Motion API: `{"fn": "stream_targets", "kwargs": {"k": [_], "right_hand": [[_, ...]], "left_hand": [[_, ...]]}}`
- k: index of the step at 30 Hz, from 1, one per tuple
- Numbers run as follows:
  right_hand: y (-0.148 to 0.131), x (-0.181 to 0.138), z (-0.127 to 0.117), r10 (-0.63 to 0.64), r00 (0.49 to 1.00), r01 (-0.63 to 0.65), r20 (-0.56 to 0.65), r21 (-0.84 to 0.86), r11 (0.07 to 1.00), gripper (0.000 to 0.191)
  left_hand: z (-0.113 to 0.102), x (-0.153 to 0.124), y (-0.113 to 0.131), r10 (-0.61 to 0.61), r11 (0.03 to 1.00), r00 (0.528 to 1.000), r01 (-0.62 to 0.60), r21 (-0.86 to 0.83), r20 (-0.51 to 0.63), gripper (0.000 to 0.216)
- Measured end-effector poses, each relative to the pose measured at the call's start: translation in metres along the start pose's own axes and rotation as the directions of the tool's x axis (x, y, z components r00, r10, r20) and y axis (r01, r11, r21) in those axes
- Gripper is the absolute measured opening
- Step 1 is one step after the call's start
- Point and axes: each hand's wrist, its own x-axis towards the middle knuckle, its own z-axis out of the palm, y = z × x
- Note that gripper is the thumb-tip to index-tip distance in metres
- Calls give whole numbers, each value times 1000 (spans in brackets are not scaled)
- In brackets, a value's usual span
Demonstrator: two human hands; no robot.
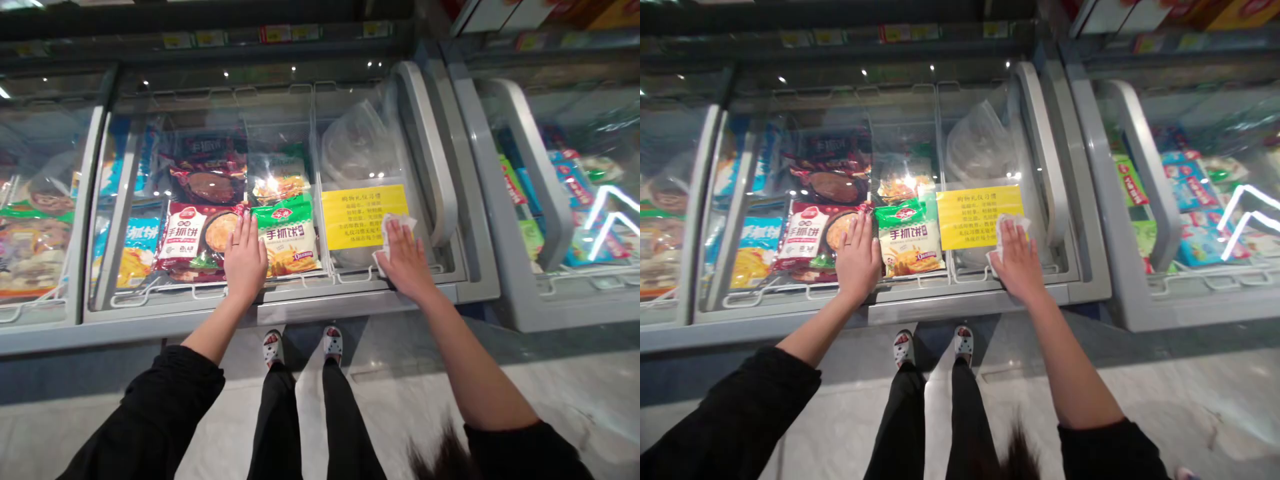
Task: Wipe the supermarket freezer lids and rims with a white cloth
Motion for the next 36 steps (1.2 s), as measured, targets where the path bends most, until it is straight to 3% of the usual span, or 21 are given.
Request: {"fn": "stream_targets", "kwargs": {"k": [3, 5, 7, 11, 16, 18, 20, 24, 28, 32, 36], "right_hand": [[38, 1, -4, 19, 999, -19, -42, -4, 1000, 83], [42, -6, -2, 33, 998, -34, -59, -7, 999, 85], [29, -16, 2, 42, 997, -42, -62, -5, 999, 87], [-36, -30, 8, -64, 998, 65, -12, 42, 997, 84], [-141, -11, 19, -312, 949, 300, 45, 168, 939, 74], [-168, -1, 23, -378, 925, 363, 35, 217, 906, 72], [-178, 6, 26, -406, 914, 391, 9, 248, 886, 74], [-152, 0, 24, -413, 911, 401, 0, 245, 883, 78], [-88, -17, 13, -286, 958, 279, 15, 172, 945, 79], [-16, -28, 2, -107, 993, 110, -44, 80, 991, 83], [25, -13, -3, -6, 994, 12, -113, 50, 999, 86]], "left_hand": [[1, 0, -2, 2, 1000, 1000, -2, -8, -6, 62], [1, 0, -2, 2, 1000, 1000, -2, -6, -5, 62], [1, 1, -2, -2, 1000, 1000, 2, -5, -4, 62], [1, 1, -1, -9, 1000, 1000, 9, 11, 0, 62], [0, 0, 0, -7, 999, 1000, 7, 35, -5, 61], [0, 0, 0, 4, 999, 1000, -4, 41, -9, 60], [-1, 0, -1, 10, 999, 1000, -9, 40, -12, 60], [-2, 0, -2, -9, 1000, 1000, 9, 21, -2, 61], [-3, 0, -3, -18, 1000, 1000, 18, 20, 14, 61], [-3, 0, -2, -9, 999, 1000, 9, 40, -4, 62], [-2, -1, -4, 4, 999, 1000, -3, 46, -20, 62]]}}
